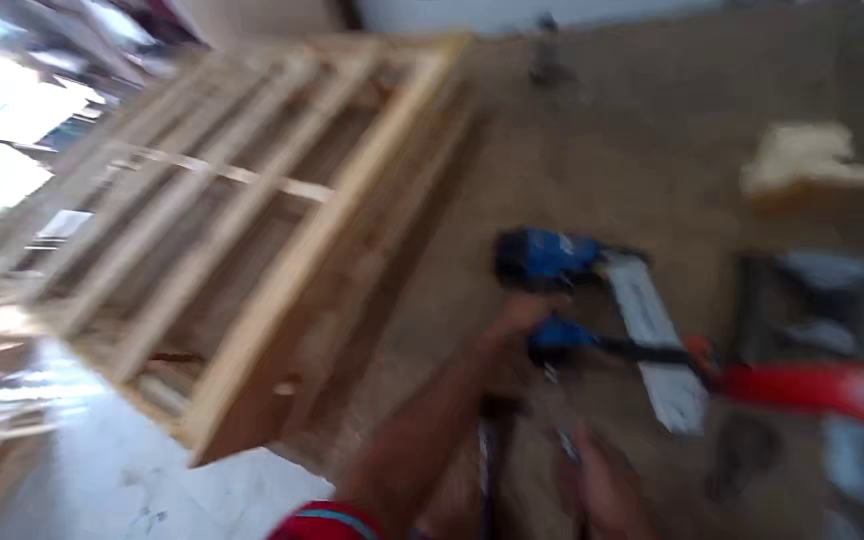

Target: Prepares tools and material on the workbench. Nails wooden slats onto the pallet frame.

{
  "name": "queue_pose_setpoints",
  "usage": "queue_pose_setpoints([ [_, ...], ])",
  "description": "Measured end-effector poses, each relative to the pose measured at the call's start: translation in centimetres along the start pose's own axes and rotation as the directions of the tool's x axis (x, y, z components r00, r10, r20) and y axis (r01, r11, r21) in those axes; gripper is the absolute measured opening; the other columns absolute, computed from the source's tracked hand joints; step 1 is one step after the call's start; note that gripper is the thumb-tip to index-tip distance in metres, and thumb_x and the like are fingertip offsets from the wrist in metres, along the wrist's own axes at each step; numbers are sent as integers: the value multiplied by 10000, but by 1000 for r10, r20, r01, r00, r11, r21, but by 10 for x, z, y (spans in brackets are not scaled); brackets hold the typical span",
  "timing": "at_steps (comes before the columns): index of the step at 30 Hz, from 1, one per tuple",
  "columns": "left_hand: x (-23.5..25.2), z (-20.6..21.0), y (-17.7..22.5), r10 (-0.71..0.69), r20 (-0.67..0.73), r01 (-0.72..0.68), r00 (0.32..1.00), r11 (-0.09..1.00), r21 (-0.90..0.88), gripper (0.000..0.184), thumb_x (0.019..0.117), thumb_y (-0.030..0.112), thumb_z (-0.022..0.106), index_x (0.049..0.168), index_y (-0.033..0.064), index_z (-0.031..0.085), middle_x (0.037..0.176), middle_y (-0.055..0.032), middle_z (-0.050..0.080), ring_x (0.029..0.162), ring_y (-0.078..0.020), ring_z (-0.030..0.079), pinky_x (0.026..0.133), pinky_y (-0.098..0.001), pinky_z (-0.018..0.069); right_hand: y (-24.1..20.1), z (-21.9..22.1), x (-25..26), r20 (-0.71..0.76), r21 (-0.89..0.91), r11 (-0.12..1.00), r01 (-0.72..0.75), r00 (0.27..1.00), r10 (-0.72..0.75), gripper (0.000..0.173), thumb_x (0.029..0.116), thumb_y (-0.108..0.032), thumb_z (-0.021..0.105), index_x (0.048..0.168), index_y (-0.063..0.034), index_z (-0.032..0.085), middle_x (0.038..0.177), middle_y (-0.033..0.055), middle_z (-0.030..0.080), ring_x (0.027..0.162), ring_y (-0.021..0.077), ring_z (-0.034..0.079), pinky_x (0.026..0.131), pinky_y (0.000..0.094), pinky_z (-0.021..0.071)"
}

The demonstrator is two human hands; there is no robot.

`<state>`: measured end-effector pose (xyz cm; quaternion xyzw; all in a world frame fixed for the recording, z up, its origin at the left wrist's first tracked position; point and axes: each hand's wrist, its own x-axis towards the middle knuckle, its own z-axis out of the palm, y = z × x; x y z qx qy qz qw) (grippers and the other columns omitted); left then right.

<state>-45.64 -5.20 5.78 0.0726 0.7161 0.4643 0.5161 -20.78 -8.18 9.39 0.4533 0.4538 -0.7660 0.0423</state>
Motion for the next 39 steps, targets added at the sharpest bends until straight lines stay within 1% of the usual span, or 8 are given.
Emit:
queue_pose_setpoints([
  [3,-8,8,-17,-39,-2,38,999,991,-127,410,982,350,673,1211,13,624,942,-116,718,807,-224,709,738,-433,612,1,-2,2,6,110,992,-53,999,52,483,1104,-441,357,1098,-64,658,579,-37,413,426,69,365,402,244,362],
  [5,-11,7,-24,-38,-18,35,999,985,-169,383,1004,331,638,1229,24,598,887,-97,703,733,-207,690,683,-410,607,3,-3,3,45,126,991,-48,998,42,491,1101,-466,368,1087,-62,648,603,-25,437,434,65,378,416,233,381],
  [27,-9,13,-32,-68,-89,53,994,985,-162,420,989,335,662,1243,19,555,893,-136,711,733,-244,710,670,-434,613,-4,24,26,46,337,931,-141,990,134,457,1122,-407,358,1063,-27,605,609,-9,432,409,52,363,381,205,368],
  [32,-6,20,-43,-20,-165,-5,986,988,-153,414,988,356,661,1207,13,588,884,-128,718,750,-249,714,688,-455,615,-10,8,45,-124,-172,980,-104,989,83,573,1110,-477,369,980,-18,686,648,60,623,469,131,527,453,275,458],
  [34,-5,14,-49,38,-72,-57,997,960,-275,401,1035,340,604,1259,11,560,905,-134,715,769,-247,712,708,-444,618,-18,8,45,-105,-506,857,-102,993,57,577,1102,-512,342,1005,-56,681,749,52,682,606,170,648,592,355,565],
  [36,-1,1,-61,111,114,-24,987,813,-582,363,1090,361,469,1248,43,547,936,-135,704,838,-253,724,779,-438,626,-39,18,33,-91,-767,636,-80,996,16,595,1060,-602,366,1126,-95,671,907,72,711,825,222,713,768,452,599],
  [38,3,-1,-72,208,217,39,954,631,-775,361,1061,378,459,1180,66,596,913,-112,687,854,-254,726,817,-446,626,-56,33,14,-142,-900,435,-14,954,-263,662,1025,-655,399,1267,-108,682,1018,96,734,952,266,723,829,499,592],
  [39,2,1,-74,255,229,21,939,624,-782,303,1031,322,499,1195,84,590,900,-85,668,829,-225,717,795,-422,628,-61,37,11,-153,-917,395,62,858,-490,646,1012,-638,460,1266,-95,701,1011,96,747,933,266,732,806,494,606],
])
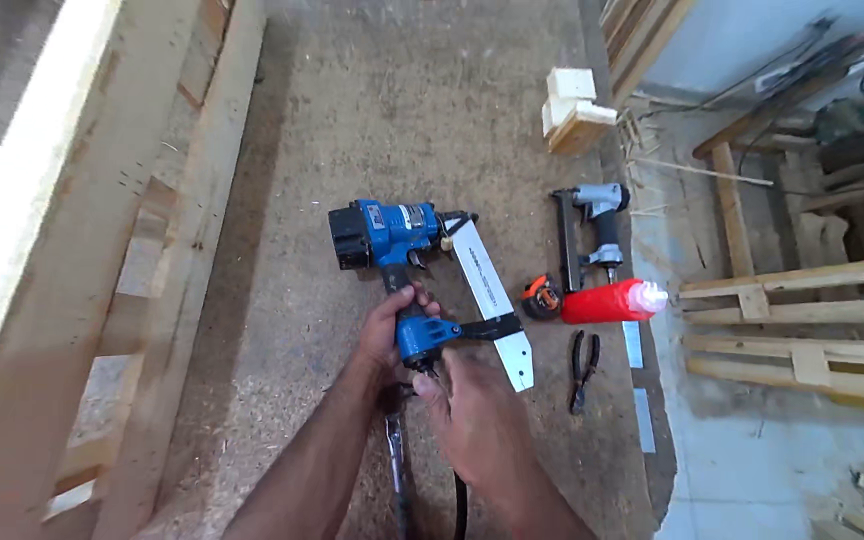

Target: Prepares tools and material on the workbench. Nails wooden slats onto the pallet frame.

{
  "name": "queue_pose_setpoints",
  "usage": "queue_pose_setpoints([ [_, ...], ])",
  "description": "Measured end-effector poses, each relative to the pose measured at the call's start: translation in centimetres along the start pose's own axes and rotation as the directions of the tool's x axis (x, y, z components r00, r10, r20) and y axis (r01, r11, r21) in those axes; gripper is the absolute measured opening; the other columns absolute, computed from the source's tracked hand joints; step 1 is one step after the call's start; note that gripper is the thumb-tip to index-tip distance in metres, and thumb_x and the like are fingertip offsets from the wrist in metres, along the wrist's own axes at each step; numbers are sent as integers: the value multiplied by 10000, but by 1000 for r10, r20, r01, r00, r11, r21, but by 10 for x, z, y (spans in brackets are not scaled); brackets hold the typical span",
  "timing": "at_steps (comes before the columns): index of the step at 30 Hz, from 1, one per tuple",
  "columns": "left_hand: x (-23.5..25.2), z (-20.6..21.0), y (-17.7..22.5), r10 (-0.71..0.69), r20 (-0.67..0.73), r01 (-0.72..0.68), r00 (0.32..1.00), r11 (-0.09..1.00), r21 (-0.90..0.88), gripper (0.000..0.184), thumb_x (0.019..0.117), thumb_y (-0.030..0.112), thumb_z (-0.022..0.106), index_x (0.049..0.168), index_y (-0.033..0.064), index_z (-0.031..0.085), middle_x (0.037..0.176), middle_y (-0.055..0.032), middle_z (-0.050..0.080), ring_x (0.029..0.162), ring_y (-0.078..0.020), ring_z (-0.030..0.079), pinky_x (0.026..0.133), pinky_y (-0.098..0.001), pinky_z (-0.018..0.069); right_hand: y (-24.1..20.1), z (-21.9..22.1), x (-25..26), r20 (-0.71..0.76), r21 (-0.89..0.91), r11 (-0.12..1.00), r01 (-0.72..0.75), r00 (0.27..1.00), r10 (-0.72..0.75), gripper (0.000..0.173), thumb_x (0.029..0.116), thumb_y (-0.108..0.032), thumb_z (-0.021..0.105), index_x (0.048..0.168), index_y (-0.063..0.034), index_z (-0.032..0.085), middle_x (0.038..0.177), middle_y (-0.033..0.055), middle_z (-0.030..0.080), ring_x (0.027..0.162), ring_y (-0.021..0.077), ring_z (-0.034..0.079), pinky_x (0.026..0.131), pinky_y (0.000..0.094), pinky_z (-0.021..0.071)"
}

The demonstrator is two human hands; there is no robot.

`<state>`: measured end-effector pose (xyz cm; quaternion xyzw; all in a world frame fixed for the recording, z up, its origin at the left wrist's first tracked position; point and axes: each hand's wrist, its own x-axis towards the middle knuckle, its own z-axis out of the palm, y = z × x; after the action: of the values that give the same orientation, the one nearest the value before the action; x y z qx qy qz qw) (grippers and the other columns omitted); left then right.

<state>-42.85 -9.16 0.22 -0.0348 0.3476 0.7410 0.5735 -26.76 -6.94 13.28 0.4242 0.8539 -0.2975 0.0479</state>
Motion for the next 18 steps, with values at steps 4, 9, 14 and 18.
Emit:
queue_pose_setpoints([
  [4,-27,38,-5,151,57,-160,987,964,214,481,908,247,689,1302,52,494,909,-121,698,772,-208,706,682,-394,615,-10,-40,33,-186,239,967,90,982,-46,692,984,-612,544,1481,-132,522,1314,97,665,1142,248,683,930,522,588],
  [9,-96,124,-11,169,278,-294,946,808,510,811,842,216,824,1497,110,358,1113,-88,705,948,-177,727,844,-414,643,-3,-97,49,109,536,843,-45,994,-16,575,928,-576,669,1325,-164,613,1026,75,742,851,219,733,714,464,635],
  [14,-145,165,-27,92,384,-374,919,511,774,1048,875,345,782,1614,-14,132,1478,-232,477,1255,-283,597,1046,-448,526,24,-128,20,228,906,387,-172,968,-104,536,938,-411,733,1327,-71,589,1228,224,699,936,321,754,795,448,651],
  [18,-188,166,-46,79,422,-411,903,443,797,1029,910,338,755,1602,-69,112,1553,-267,400,1375,-297,515,1143,-405,447,26,-122,-33,138,901,427,-76,984,-116,419,923,-163,680,1321,-57,603,1269,247,678,900,329,750,782,442,640],
])
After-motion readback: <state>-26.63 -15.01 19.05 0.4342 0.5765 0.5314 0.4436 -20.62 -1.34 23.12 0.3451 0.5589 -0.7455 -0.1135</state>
